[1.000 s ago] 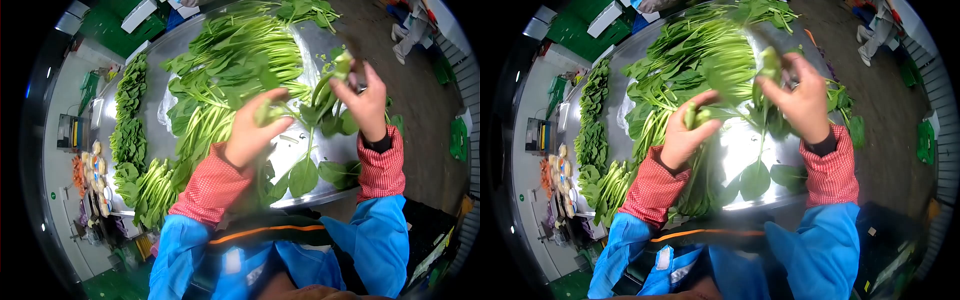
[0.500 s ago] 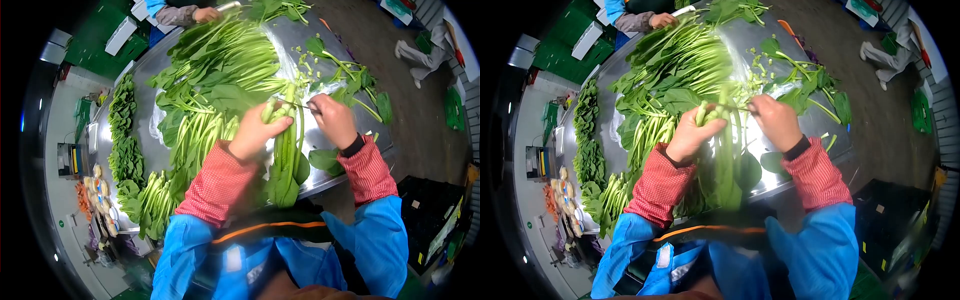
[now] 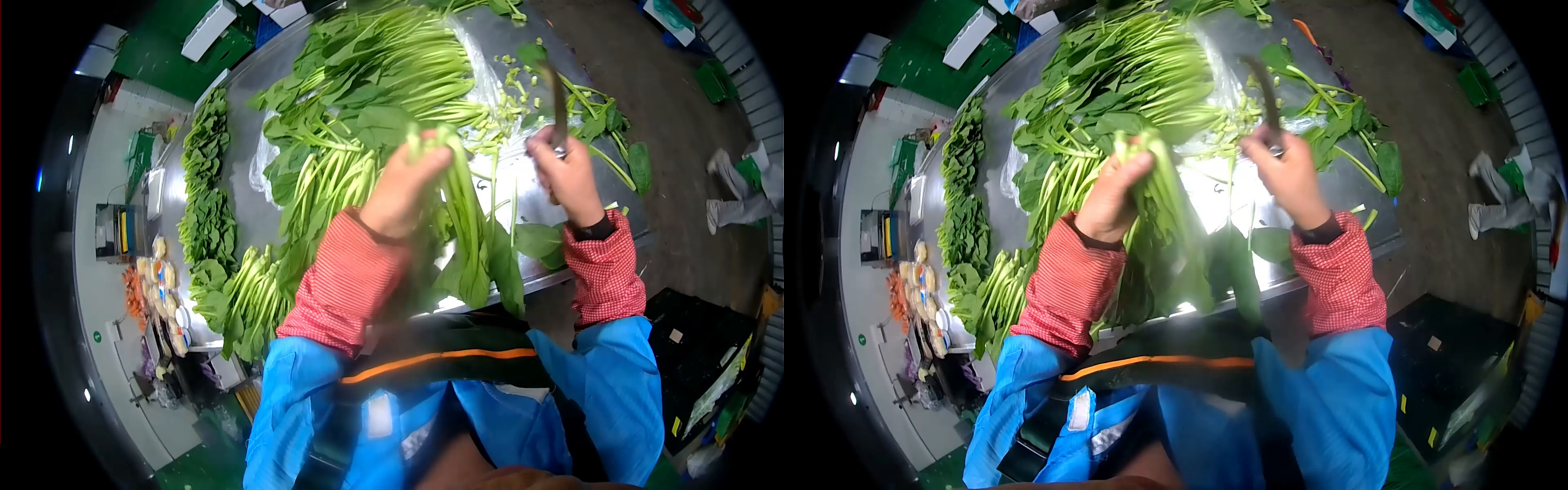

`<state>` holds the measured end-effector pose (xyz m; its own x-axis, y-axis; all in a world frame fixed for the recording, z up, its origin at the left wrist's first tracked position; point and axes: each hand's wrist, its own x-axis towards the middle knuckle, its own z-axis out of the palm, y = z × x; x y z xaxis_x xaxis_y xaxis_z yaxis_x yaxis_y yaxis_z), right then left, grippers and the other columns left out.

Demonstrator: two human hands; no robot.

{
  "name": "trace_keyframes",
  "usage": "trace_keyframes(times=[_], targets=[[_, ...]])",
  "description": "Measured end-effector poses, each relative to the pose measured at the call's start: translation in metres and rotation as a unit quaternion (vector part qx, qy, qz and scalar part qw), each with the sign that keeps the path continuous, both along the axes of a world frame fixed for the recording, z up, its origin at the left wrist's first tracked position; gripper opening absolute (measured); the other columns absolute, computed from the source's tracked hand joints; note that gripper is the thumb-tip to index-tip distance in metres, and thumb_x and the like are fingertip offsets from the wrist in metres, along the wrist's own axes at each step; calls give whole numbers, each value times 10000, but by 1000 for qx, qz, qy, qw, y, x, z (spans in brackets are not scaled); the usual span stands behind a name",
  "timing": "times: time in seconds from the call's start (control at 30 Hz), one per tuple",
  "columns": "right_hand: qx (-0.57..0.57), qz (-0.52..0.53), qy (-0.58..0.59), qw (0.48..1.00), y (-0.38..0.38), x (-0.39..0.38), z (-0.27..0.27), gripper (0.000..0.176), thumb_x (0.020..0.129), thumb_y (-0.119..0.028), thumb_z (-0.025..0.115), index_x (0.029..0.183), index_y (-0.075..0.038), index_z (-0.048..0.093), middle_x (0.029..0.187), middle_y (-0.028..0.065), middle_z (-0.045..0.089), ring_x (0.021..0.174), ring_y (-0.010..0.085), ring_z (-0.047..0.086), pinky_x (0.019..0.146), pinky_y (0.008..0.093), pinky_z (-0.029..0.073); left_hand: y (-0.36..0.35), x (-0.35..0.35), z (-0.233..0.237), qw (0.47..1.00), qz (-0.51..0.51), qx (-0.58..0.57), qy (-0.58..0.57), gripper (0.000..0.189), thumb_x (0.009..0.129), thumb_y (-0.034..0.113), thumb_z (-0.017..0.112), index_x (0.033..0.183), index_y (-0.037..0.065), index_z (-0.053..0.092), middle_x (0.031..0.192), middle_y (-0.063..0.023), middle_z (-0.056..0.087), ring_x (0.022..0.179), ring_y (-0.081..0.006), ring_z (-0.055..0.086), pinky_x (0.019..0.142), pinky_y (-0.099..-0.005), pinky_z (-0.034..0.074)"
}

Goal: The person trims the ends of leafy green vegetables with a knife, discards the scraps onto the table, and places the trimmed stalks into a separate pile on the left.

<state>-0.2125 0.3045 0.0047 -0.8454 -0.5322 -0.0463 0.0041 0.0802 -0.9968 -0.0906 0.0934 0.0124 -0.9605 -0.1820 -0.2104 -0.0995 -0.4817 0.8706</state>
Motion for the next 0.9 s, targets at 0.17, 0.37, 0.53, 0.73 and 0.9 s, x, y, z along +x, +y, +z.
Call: trace_keyframes(times=[0.17,0.37,0.53,0.73,0.9], targets=[[97,64,160,980,-13,13,-55,260,883,-237,672,959,11,644,791,43,641,713,105,565,668,272,466,-34,30,18,989,43,120,72,372,899,305,636,1187,98,526,1117,-159,626,1051,-281,611,957,-469,492],[171,122,83,974,-30,40,-111,288,892,-255,652,995,13,639,822,78,651,765,156,597,727,301,480,-106,113,70,986,129,1,102,420,863,333,675,1183,108,521,993,-79,613,970,-210,601,900,-394,501],[152,170,74,971,-55,61,-125,288,897,-257,649,991,15,630,816,72,635,769,163,585,740,316,480,-154,186,126,840,187,-497,-113,360,830,210,725,1127,60,589,985,-9,604,791,-111,585,721,-269,499],[179,96,139,969,-123,66,-129,480,865,-405,650,966,60,586,804,214,648,726,323,640,690,382,500,-251,283,-12,442,157,-801,-371,476,750,312,774,1138,130,565,1063,-121,587,858,-306,641,734,-384,531],[319,102,140,932,-153,61,-138,586,809,-515,656,916,56,585,847,269,653,833,411,648,743,429,506,-254,340,-113,473,179,-748,-430,883,688,480,804,1380,97,411,1204,-250,522,1093,-393,543,898,-472,475]])
